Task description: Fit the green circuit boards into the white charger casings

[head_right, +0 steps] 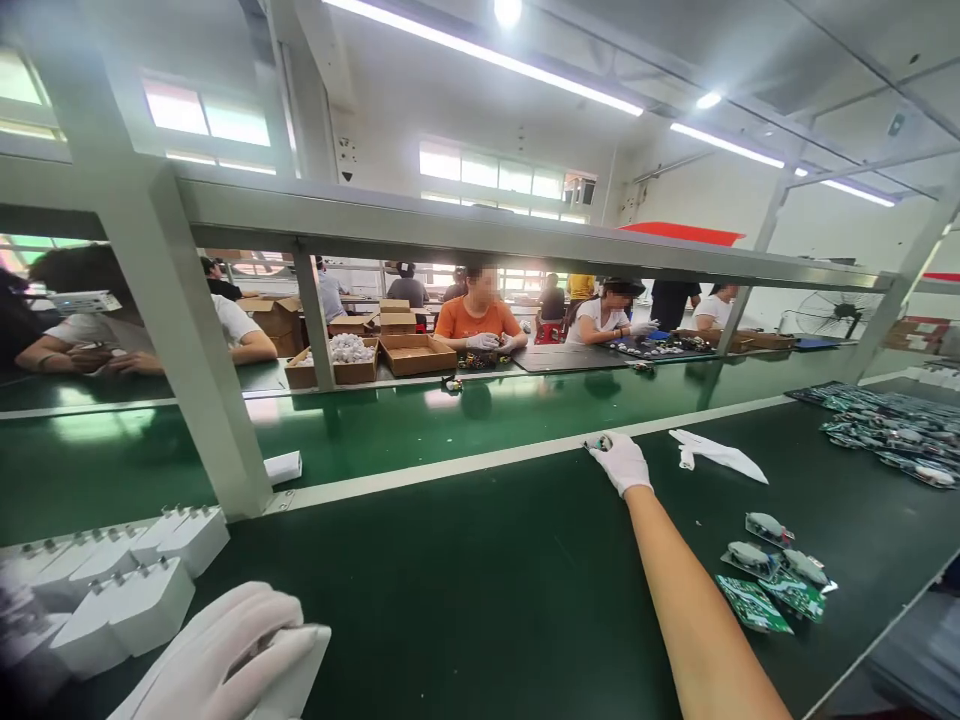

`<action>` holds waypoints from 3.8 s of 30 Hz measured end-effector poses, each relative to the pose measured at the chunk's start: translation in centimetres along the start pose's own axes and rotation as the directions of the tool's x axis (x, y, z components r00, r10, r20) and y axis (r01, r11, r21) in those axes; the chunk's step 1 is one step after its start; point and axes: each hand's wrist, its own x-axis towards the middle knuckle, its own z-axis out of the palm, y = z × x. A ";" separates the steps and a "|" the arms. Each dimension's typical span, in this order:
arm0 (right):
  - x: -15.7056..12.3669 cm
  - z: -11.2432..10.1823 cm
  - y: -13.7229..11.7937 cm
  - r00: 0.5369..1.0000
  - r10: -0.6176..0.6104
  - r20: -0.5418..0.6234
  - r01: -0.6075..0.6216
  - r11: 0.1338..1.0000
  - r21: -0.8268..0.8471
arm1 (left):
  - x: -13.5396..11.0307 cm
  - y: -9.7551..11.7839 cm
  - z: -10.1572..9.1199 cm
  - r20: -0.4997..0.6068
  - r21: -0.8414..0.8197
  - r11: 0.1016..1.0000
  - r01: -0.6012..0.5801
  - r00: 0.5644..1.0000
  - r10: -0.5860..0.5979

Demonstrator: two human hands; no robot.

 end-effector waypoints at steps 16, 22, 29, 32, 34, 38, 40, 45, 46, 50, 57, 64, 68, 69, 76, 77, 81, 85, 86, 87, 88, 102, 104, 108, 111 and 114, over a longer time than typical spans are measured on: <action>-26.5 1.2 -19.7 0.763 -0.595 0.254 0.449 0.770 0.453 | 1.0 7.2 -3.7 0.457 -0.264 0.806 0.530 0.805 -0.379; -29.3 1.5 -22.8 0.731 -0.621 0.282 0.371 0.709 0.600 | 0.1 6.6 -5.7 0.493 -0.220 0.733 0.643 0.722 -0.485; -28.2 -0.8 -20.6 0.764 -0.573 0.297 0.337 0.747 0.573 | -1.0 5.9 -4.8 0.416 -0.293 0.638 0.712 0.696 -0.586; -28.4 -2.7 -20.0 0.699 -0.686 0.203 0.436 0.634 0.639 | -1.4 5.5 -4.6 0.352 -0.354 0.625 0.695 0.719 -0.600; -28.6 -3.7 -19.8 0.637 -0.764 0.104 0.504 0.515 0.693 | -1.4 5.5 -4.7 0.366 -0.381 0.595 0.708 0.706 -0.606; -29.4 -4.5 -19.6 0.586 -0.805 0.090 0.537 0.469 0.701 | -0.9 6.1 -5.1 0.414 -0.395 0.535 0.747 0.664 -0.622; -29.9 -4.4 -19.7 0.574 -0.807 0.139 0.535 0.499 0.682 | -0.7 6.4 -5.2 0.426 -0.418 0.539 0.731 0.682 -0.595; -30.0 -4.2 -20.6 0.654 -0.623 0.429 0.335 0.747 0.574 | -0.3 6.7 -5.1 0.440 -0.429 0.493 0.757 0.652 -0.617; -29.9 -4.2 -20.7 0.665 -0.549 0.506 0.232 0.796 0.559 | -0.3 6.7 -5.1 0.455 -0.407 0.462 0.788 0.614 -0.645; -29.0 -4.0 -20.5 0.506 -0.459 0.731 -0.292 0.706 0.646 | 0.0 6.6 -5.2 0.463 -0.324 0.427 0.844 0.535 -0.707; -29.2 -4.6 -20.4 0.416 -0.607 0.677 -0.520 0.452 0.725 | -0.7 6.2 -4.7 0.430 -0.321 0.462 0.827 0.562 -0.707; -29.7 -5.4 -20.5 0.595 -0.736 0.322 0.131 0.484 0.865 | -0.6 6.4 -5.2 0.444 -0.338 0.446 0.829 0.558 -0.701; -30.3 -5.1 -20.2 0.532 -0.830 0.166 0.423 0.430 0.798 | -0.5 6.7 -5.2 0.460 -0.399 0.463 0.792 0.609 -0.646; -30.5 -4.9 -20.1 0.512 -0.851 0.120 0.516 0.416 0.748 | -0.5 6.7 -5.1 0.453 -0.412 0.478 0.776 0.629 -0.632; -31.3 -4.2 -19.5 0.291 -0.955 0.060 0.681 0.251 0.688 | 0.0 6.8 -5.6 0.405 -0.543 0.498 0.677 0.730 -0.550; -31.3 -4.3 -19.5 0.289 -0.955 0.068 0.640 0.245 0.728 | 0.1 6.8 -5.7 0.405 -0.560 0.488 0.669 0.735 -0.543; -31.3 -4.4 -19.6 0.334 -0.935 0.122 0.434 0.267 0.860 | 0.2 6.7 -6.1 0.325 -0.632 0.532 0.563 0.816 -0.477; -31.6 -4.0 -19.4 0.372 -0.911 0.177 0.225 0.273 0.935 | 0.1 6.4 -6.0 0.247 -0.712 0.524 0.468 0.865 -0.437; -31.6 -3.9 -19.3 0.375 -0.907 0.192 0.174 0.273 0.946 | 0.1 6.4 -5.9 0.236 -0.733 0.510 0.451 0.871 -0.431; -31.7 -3.8 -19.3 0.377 -0.903 0.207 0.128 0.272 0.954 | 0.1 6.3 -5.8 0.224 -0.750 0.498 0.435 0.875 -0.428; -31.7 -3.7 -19.2 0.379 -0.899 0.219 0.086 0.270 0.959 | 0.1 6.3 -5.7 0.211 -0.763 0.490 0.421 0.880 -0.426; -31.6 -5.4 -21.0 0.418 -0.630 0.655 -0.444 0.488 0.752 | 0.9 6.0 -6.0 0.065 -0.383 0.839 0.386 0.917 -0.393; -31.6 -5.6 -21.3 0.399 -0.615 0.680 -0.534 0.448 0.717 | 0.9 5.9 -6.1 0.053 -0.312 0.887 0.341 0.938 -0.343; -31.5 -5.5 -21.3 0.295 -0.659 0.691 -0.690 0.353 0.632 | 1.6 5.7 -6.5 0.099 -0.228 0.929 0.292 0.956 -0.276; -31.4 -5.4 -21.2 0.218 -0.752 0.622 -0.724 0.303 0.620 | 1.9 5.6 -7.0 0.132 -0.198 0.929 0.312 0.948 -0.290; -31.4 -5.2 -21.3 0.204 -0.752 0.626 -0.702 0.333 0.629 | 1.6 5.2 -7.5 0.096 -0.162 0.949 0.271 0.961 -0.258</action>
